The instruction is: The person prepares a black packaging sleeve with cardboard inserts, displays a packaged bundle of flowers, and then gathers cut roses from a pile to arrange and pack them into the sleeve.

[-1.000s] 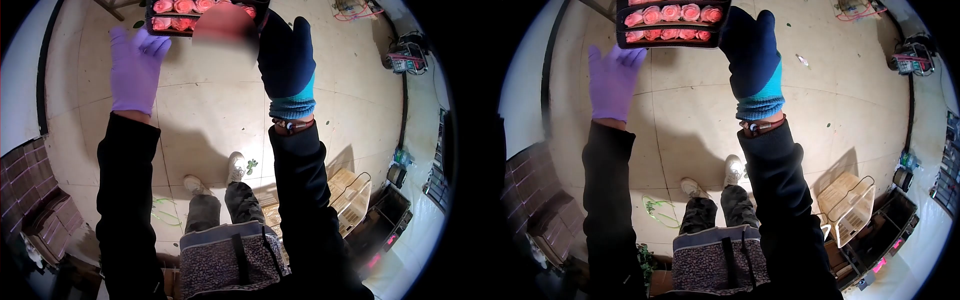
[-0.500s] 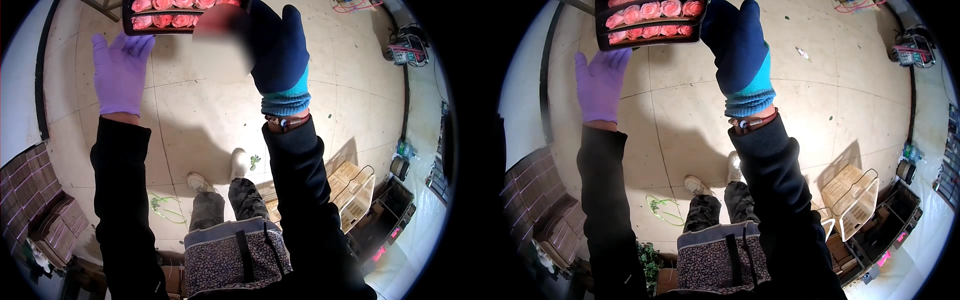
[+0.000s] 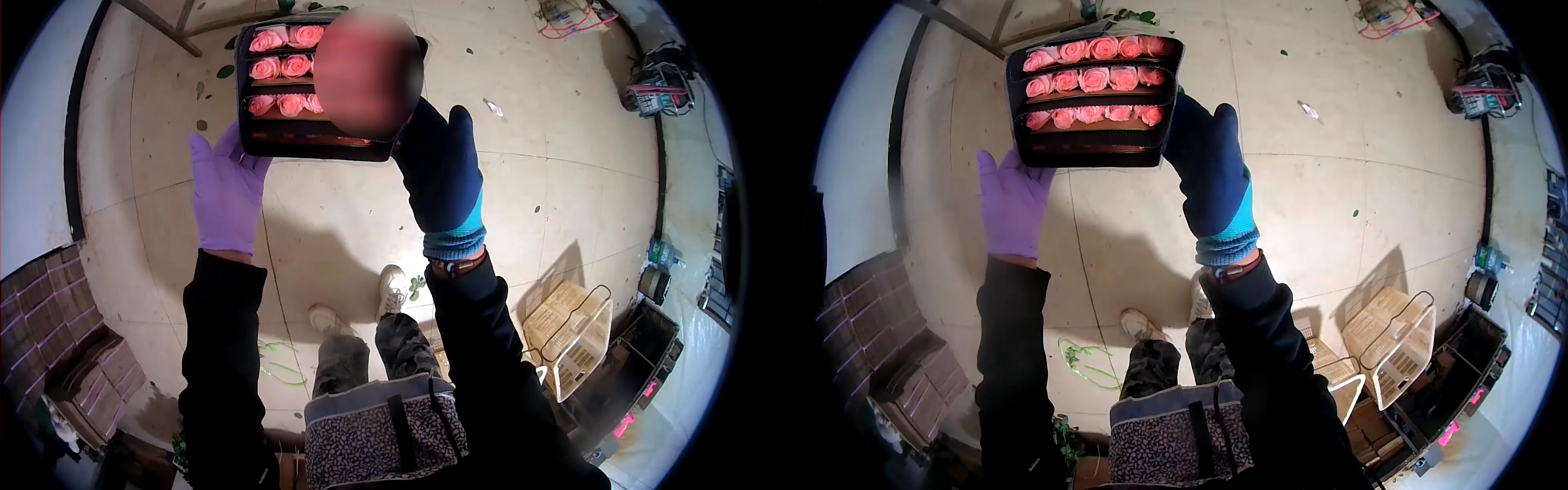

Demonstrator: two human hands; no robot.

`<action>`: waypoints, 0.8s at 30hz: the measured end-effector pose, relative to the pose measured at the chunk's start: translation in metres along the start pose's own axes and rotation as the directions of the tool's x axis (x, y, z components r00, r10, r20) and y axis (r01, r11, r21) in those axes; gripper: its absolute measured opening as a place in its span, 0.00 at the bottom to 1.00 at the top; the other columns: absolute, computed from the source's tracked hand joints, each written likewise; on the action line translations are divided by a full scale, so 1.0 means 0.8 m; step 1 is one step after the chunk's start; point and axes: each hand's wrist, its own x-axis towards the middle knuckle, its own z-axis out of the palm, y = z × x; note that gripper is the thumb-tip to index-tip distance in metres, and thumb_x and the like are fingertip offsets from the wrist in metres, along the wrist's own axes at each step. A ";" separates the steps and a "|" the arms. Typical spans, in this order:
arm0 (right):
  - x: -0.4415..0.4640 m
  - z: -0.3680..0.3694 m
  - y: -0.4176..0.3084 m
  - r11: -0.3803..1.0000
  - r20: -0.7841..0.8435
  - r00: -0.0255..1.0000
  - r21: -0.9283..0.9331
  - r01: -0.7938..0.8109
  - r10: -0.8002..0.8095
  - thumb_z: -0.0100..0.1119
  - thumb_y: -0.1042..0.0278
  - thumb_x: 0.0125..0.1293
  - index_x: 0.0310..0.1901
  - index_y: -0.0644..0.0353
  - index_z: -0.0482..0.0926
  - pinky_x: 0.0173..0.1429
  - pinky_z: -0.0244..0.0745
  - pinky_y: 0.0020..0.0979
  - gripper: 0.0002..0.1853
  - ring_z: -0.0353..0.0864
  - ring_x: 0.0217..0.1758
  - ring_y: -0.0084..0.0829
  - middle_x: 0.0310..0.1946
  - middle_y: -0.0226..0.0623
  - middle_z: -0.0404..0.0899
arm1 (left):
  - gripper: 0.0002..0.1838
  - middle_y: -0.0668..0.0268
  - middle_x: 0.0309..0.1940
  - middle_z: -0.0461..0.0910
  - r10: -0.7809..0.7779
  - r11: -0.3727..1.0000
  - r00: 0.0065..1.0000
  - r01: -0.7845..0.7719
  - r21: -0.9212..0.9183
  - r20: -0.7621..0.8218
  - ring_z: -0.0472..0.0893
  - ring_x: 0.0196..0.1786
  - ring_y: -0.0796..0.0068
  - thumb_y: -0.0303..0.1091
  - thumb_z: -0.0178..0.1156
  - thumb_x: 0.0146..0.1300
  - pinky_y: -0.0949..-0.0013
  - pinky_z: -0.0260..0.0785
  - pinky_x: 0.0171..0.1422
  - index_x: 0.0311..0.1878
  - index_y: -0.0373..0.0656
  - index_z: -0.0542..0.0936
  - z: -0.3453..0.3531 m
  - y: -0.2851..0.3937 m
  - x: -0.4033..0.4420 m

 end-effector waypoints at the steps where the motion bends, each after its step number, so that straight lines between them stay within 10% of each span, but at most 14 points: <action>1: -0.001 -0.005 0.007 0.999 -0.022 1.000 0.029 0.015 -0.014 0.26 0.47 0.78 0.67 0.67 0.64 0.62 0.68 0.29 0.32 0.75 0.54 0.28 0.57 0.38 0.75 | 0.42 0.49 0.61 0.67 -0.003 1.000 1.000 0.003 0.001 -0.004 0.67 0.66 0.59 0.61 0.34 0.74 0.59 0.56 0.75 0.65 0.21 0.60 -0.007 -0.004 -0.001; 8: -0.017 -0.053 0.035 0.992 0.026 0.994 0.070 -0.108 0.107 0.22 0.47 0.78 0.70 0.66 0.59 0.70 0.61 0.33 0.33 0.69 0.66 0.31 0.62 0.42 0.71 | 0.40 0.54 0.63 0.68 -0.166 0.986 0.985 0.166 -0.003 -0.043 0.67 0.67 0.63 0.61 0.34 0.73 0.59 0.55 0.74 0.67 0.27 0.62 -0.051 -0.042 -0.016; 9: -0.022 -0.063 0.045 0.970 0.101 0.988 0.205 -0.133 0.115 0.33 0.52 0.78 0.69 0.67 0.59 0.70 0.61 0.32 0.29 0.71 0.64 0.32 0.62 0.42 0.72 | 0.40 0.56 0.61 0.70 -0.223 0.972 0.969 0.228 0.047 -0.105 0.69 0.65 0.64 0.62 0.34 0.73 0.58 0.55 0.74 0.67 0.30 0.64 -0.061 -0.053 -0.020; 13: -0.052 -0.106 0.090 0.917 0.000 0.998 -0.395 -0.051 0.055 0.56 0.65 0.70 0.63 0.69 0.64 0.59 0.69 0.29 0.25 0.77 0.51 0.28 0.53 0.37 0.78 | 0.38 0.65 0.63 0.71 -0.452 0.871 0.859 0.483 0.087 -0.241 0.68 0.66 0.66 0.64 0.36 0.72 0.66 0.56 0.71 0.69 0.41 0.66 -0.136 -0.113 -0.033; 16: -0.049 -0.185 0.160 0.904 -0.043 0.970 -0.356 -0.238 0.238 0.59 0.68 0.67 0.64 0.67 0.63 0.54 0.71 0.27 0.27 0.78 0.48 0.28 0.48 0.37 0.80 | 0.40 0.60 0.67 0.68 -0.562 0.772 0.762 0.623 0.126 -0.321 0.66 0.69 0.65 0.66 0.32 0.71 0.57 0.54 0.72 0.72 0.41 0.61 -0.167 -0.154 -0.044; 19: -0.069 -0.241 0.205 0.831 -0.342 0.807 -0.115 -0.544 0.481 0.46 0.48 0.74 0.64 0.58 0.70 0.60 0.65 0.27 0.26 0.70 0.64 0.29 0.62 0.34 0.72 | 0.38 0.59 0.70 0.65 -0.470 0.616 0.776 0.630 0.474 -0.421 0.63 0.72 0.65 0.62 0.37 0.72 0.59 0.52 0.74 0.72 0.40 0.60 -0.208 -0.191 -0.077; 23: -0.195 -0.345 0.222 0.763 -0.587 0.757 -0.337 -0.552 0.288 0.49 0.41 0.71 0.53 0.51 0.78 0.37 0.64 0.18 0.23 0.71 0.34 0.14 0.41 0.21 0.80 | 0.24 0.54 0.56 0.77 -0.209 0.394 0.954 0.282 0.875 -0.213 0.75 0.60 0.62 0.46 0.49 0.72 0.63 0.63 0.67 0.61 0.37 0.73 -0.302 -0.218 -0.190; 24: -0.243 -0.403 0.214 0.557 -0.570 0.753 -0.527 -0.642 0.328 0.51 0.42 0.71 0.53 0.52 0.78 0.37 0.65 0.18 0.23 0.71 0.33 0.14 0.41 0.20 0.80 | 0.23 0.53 0.52 0.79 -0.236 0.454 0.947 0.306 0.837 -0.218 0.76 0.59 0.61 0.46 0.49 0.72 0.60 0.65 0.64 0.56 0.36 0.76 -0.389 -0.254 -0.239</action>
